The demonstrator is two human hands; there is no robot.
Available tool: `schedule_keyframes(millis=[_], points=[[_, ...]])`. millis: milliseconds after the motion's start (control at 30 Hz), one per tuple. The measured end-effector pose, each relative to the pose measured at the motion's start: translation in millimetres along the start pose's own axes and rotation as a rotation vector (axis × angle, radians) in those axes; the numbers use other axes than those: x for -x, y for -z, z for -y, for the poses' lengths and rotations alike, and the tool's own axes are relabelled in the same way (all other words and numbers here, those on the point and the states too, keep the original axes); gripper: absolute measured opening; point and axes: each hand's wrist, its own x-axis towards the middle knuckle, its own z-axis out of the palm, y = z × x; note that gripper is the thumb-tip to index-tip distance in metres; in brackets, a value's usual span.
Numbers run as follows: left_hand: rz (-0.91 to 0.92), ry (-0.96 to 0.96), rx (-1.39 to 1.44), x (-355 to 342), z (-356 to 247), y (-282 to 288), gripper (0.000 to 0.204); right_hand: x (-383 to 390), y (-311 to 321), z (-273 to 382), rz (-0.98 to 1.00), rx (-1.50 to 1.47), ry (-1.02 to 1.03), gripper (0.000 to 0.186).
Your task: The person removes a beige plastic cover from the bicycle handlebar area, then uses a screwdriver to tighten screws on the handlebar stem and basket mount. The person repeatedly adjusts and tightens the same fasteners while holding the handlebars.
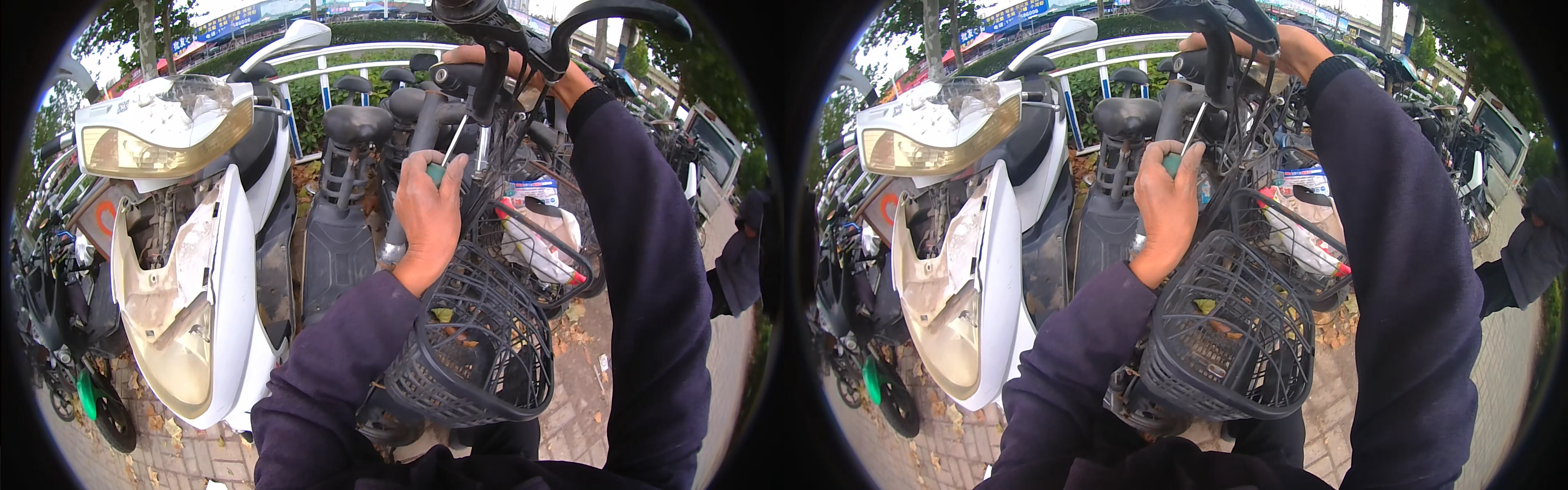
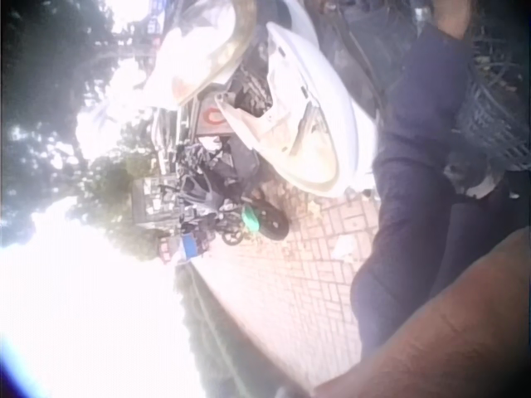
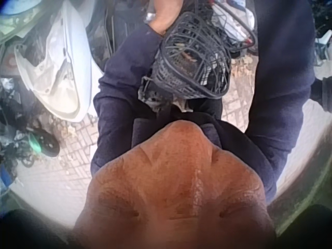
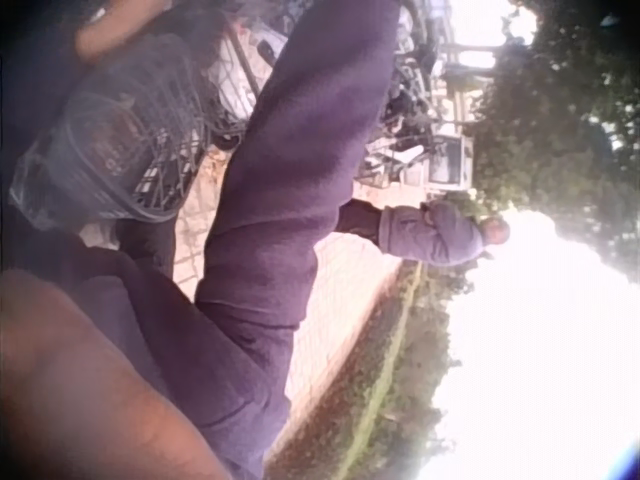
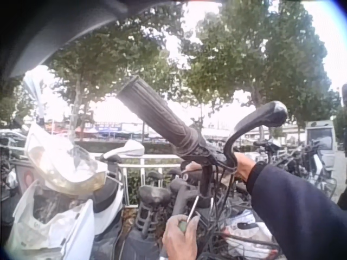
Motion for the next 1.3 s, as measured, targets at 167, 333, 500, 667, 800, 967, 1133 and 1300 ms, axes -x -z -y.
schedule_keyframes(millis=[167, 333, 500, 667, 800, 967, 1133, 1300], points=[[0.306, 0.482, 0.603, 7, -9, 14, 0.042, 5, -2, 1, -0.053, -0.1, -0.082, 0.045], [0.391, 0.675, 0.965, -2, -6, 27, 0.048, 1, -5, -6, -0.06, -0.186, -0.067, 0.045], [0.301, 0.716, 1.125, -3, 0, 17, 0.051, -2, -8, -12, -0.098, -0.158, 0.029, 0.044], [0.331, 0.952, 1.274, -8, 2, 8, 0.053, -1, -6, -9, -0.085, -0.173, -0.043, 0.044], [0.385, 1.017, 1.166, -10, 3, 11, 0.063, 2, -4, 0, -0.074, -0.066, -0.091, 0.044], [0.404, 0.859, 0.979, -7, 6, 14, 0.064, -3, 1, 22, -0.07, -0.078, -0.241, 0.037], [0.489, 0.896, 1.087, -8, 10, 17, 0.051, -4, 2, 48, -0.238, -0.497, -0.36, 0.026], [0.578, 0.87, 1.272, -3, 15, 20, 0.042, -1, -1, 51, -0.288, -0.851, -0.347, 0.026]])
